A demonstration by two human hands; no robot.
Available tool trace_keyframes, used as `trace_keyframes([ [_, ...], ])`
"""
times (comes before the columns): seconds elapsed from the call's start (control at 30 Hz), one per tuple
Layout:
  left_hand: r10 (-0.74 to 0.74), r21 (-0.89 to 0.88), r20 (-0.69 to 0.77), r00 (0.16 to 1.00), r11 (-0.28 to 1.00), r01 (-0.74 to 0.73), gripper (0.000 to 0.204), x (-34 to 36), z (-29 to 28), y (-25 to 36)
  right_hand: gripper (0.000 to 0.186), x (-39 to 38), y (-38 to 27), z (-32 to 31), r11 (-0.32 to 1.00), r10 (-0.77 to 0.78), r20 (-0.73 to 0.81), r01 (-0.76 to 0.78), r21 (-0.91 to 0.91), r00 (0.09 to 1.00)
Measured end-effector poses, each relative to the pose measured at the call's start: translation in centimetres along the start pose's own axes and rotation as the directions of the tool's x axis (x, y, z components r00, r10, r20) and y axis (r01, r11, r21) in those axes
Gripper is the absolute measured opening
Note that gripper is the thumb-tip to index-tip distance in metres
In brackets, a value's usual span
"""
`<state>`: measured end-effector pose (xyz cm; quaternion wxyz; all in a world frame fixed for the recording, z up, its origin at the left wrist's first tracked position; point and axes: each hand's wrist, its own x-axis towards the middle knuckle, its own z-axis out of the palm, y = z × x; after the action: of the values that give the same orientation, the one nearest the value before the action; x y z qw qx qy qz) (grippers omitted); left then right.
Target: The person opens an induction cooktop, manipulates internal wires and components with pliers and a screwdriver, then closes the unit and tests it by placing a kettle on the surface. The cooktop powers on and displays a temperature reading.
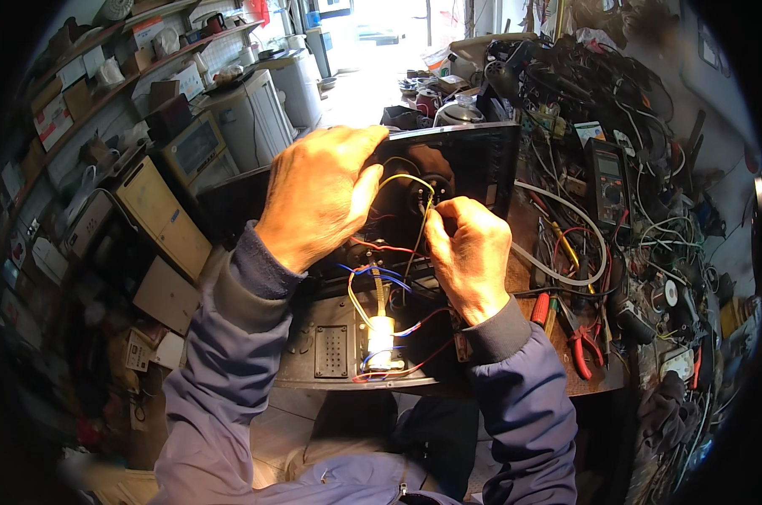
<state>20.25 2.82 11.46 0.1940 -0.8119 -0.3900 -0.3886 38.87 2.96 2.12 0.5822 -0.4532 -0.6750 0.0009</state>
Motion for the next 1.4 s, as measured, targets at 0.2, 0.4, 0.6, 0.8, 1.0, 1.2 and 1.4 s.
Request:
trace_keyframes([
  [0.2, -0.016, 0.066, 0.067, 0.998, 0.998, 0.011, 0.043, 0.2, -0.3, 0.1, 0.008, -0.1, -0.4, 0.1, 0.98, -0.112, -0.029, 0.106, -0.171, 0.993],
  [0.4, -0.029, 0.168, 0.156, 0.987, 0.986, 0.002, 0.054, 0.8, -0.5, 1.0, 0.008, -0.3, 0.6, -0.1, 1.0, -0.013, 0.011, 0.013, 0.025, 1.0],
  [0.6, -0.024, 0.192, 0.113, 0.993, 0.981, 0.002, 0.06, 1.3, 1.6, 1.7, 0.008, -0.5, 0.1, 0.1, 0.999, -0.038, -0.023, 0.038, 0.015, 0.999],
  [0.8, 0.022, 0.3, 0.057, 0.998, 0.953, -0.038, 0.061, 1.6, 2.8, 2.4, 0.008, -0.6, 0.3, -0.2, 1.0, -0.019, -0.039, 0.019, 0.017, 0.999],
  [1.0, 0.014, 0.362, 0.042, 0.999, 0.932, -0.029, 0.059, 1.6, 2.9, 2.5, 0.006, -0.9, 0.3, 0.9, 0.998, -0.061, -0.068, 0.061, -0.002, 0.996],
  [1.2, -0.038, 0.394, 0.046, 0.998, 0.919, 0.017, 0.057, 2.0, 3.6, 3.3, 0.013, -1.0, 0.1, 0.4, 1.0, 0.003, -0.048, -0.002, 0.014, 0.999],
  [1.4, -0.062, 0.411, 0.05, 0.997, 0.911, 0.036, 0.056, 1.7, 3.3, 2.9, 0.013, -3.0, -1.5, -5.2, 0.995, -0.069, 0.151, 0.078, -0.058, 0.986],
])
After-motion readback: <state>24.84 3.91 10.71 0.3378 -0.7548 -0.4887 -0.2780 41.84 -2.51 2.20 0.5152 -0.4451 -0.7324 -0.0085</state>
